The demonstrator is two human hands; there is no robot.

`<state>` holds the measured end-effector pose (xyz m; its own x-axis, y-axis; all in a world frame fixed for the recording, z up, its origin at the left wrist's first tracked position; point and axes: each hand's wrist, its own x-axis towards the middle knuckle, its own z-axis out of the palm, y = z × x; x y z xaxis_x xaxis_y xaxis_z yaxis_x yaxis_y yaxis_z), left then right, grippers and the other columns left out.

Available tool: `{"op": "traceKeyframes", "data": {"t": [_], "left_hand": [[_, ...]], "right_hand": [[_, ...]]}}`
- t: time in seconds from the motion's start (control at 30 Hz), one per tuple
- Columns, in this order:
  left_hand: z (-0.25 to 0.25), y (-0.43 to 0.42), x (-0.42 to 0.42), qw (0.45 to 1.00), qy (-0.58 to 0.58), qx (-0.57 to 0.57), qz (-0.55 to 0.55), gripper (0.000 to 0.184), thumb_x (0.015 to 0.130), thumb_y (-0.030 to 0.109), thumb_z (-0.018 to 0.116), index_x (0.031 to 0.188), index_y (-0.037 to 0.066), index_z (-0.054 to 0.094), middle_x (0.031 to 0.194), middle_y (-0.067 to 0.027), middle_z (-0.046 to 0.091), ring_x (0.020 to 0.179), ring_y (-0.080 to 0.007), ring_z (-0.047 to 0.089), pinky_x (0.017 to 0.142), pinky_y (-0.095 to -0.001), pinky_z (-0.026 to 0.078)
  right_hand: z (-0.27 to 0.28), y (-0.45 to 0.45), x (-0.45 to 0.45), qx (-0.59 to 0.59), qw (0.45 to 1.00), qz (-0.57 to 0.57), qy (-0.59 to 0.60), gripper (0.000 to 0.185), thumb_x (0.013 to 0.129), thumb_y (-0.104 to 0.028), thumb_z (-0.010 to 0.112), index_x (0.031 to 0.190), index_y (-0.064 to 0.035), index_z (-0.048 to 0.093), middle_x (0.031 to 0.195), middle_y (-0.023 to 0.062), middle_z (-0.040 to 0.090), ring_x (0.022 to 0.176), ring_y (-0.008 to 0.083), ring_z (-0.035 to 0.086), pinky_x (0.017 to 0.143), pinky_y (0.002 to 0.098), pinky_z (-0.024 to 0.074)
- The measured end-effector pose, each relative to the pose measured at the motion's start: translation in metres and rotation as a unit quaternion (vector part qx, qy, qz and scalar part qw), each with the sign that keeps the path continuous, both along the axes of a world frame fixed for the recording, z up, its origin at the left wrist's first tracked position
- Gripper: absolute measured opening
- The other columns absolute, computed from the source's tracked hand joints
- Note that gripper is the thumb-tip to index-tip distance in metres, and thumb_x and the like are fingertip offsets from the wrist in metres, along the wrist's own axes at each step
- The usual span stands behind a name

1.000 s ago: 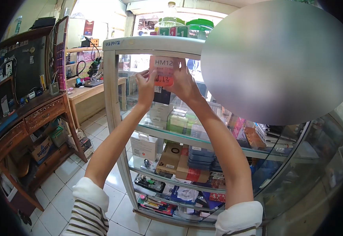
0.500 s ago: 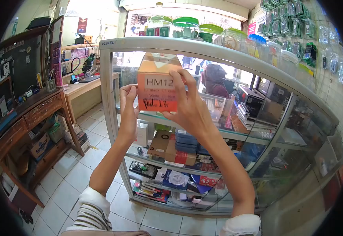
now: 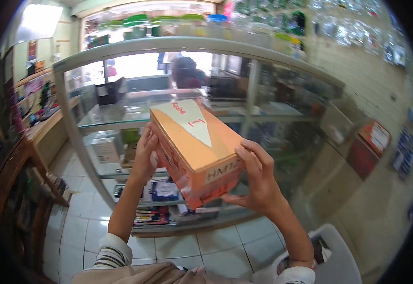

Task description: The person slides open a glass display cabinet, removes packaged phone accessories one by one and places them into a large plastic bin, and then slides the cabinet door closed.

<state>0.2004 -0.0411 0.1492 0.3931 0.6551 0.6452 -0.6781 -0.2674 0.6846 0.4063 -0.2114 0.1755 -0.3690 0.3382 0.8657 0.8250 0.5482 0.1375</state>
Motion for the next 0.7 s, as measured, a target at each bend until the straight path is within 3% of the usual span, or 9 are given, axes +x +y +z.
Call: {"op": "traceKeyframes", "data": {"t": [0.2,0.27,0.3,0.33,0.4,0.47,0.5,0.67,0.7], "left_hand": [[-0.059,-0.066,0.118,0.997,-0.045,-0.052,-0.047,0.056,0.076,0.031,0.069,0.115,0.005,0.038,0.114,-0.0059,0.044,0.107,-0.0135,0.041,0.093,-0.0273,0.031],[-0.078,-0.099,0.153,0.996,0.004,-0.056,-0.068,0.060,0.079,0.038,0.064,0.119,0.007,0.033,0.118,-0.0051,0.042,0.114,-0.0146,0.039,0.095,-0.0297,0.033],[-0.085,-0.116,0.171,0.999,-0.004,-0.038,-0.038,0.061,0.079,0.038,0.065,0.119,0.006,0.032,0.118,-0.0054,0.042,0.114,-0.0150,0.038,0.096,-0.0294,0.032],[-0.096,-0.132,0.189,1.000,-0.008,-0.018,-0.009,0.062,0.078,0.038,0.065,0.119,0.005,0.032,0.117,-0.0057,0.041,0.115,-0.0153,0.037,0.096,-0.0290,0.030],[-0.121,-0.164,0.224,0.997,0.021,-0.034,-0.064,0.063,0.078,0.034,0.067,0.119,0.003,0.031,0.118,-0.0070,0.040,0.115,-0.0159,0.036,0.096,-0.0287,0.028],[-0.141,-0.195,0.252,0.990,0.025,-0.050,-0.129,0.064,0.071,0.017,0.074,0.117,0.005,0.032,0.115,-0.0061,0.037,0.110,-0.0165,0.036,0.097,-0.0289,0.026],[-0.161,-0.207,0.266,0.985,0.038,-0.051,-0.163,0.065,0.068,0.008,0.075,0.117,0.005,0.032,0.120,-0.0084,0.036,0.114,-0.0185,0.036,0.099,-0.0300,0.027],[-0.237,-0.267,0.311,0.947,0.074,0.021,-0.311,0.065,0.066,0.005,0.075,0.116,0.007,0.034,0.130,-0.0151,0.031,0.123,-0.0254,0.033,0.101,-0.0360,0.032],[-0.246,-0.277,0.313,0.928,0.137,0.039,-0.344,0.065,0.067,0.006,0.074,0.118,0.006,0.033,0.130,-0.0158,0.033,0.123,-0.0261,0.033,0.101,-0.0365,0.033]], "right_hand": [[-0.048,-0.110,0.057,-0.023,0.970,-0.166,0.176,0.088,0.050,-0.009,0.083,0.128,-0.0093,0.041,0.130,0.0178,0.031,0.096,0.0230,0.055,0.072,0.0295,0.0537],[-0.075,-0.151,0.071,-0.115,0.906,-0.208,0.349,0.088,0.053,-0.010,0.082,0.130,-0.0093,0.039,0.129,0.0138,0.037,0.100,0.0207,0.054,0.071,0.0273,0.0538],[-0.082,-0.167,0.066,-0.138,0.855,-0.195,0.461,0.082,0.062,0.000,0.075,0.133,-0.0083,0.035,0.130,0.0110,0.038,0.110,0.0205,0.049,0.078,0.0277,0.0513],[-0.092,-0.182,0.068,-0.136,0.830,-0.229,0.491,0.082,0.062,0.000,0.075,0.133,-0.0083,0.035,0.130,0.0110,0.038,0.110,0.0205,0.049,0.078,0.0277,0.0513],[-0.117,-0.214,0.076,-0.081,0.805,-0.180,0.560,0.076,0.069,-0.008,0.069,0.135,-0.0067,0.031,0.134,0.0127,0.033,0.118,0.0228,0.042,0.089,0.0327,0.0444],[-0.134,-0.251,0.084,-0.110,0.702,-0.101,0.697,0.080,0.073,-0.026,0.063,0.139,-0.0066,0.020,0.139,0.0132,0.025,0.126,0.0243,0.031,0.098,0.0399,0.0339],[-0.131,-0.258,0.080,-0.101,0.635,-0.117,0.757,0.089,0.073,-0.046,0.060,0.138,-0.0089,0.013,0.139,0.0138,0.022,0.127,0.0253,0.027,0.099,0.0442,0.0280],[-0.200,-0.311,0.102,-0.002,0.510,-0.196,0.838,0.074,0.079,-0.046,0.055,0.130,-0.0152,0.011,0.131,0.0133,0.027,0.125,0.0257,0.028,0.097,0.0446,0.0274],[-0.212,-0.324,0.107,-0.007,0.475,-0.214,0.853,0.073,0.079,-0.045,0.055,0.130,-0.0151,0.012,0.132,0.0127,0.027,0.124,0.0255,0.028,0.097,0.0445,0.0280]]}}
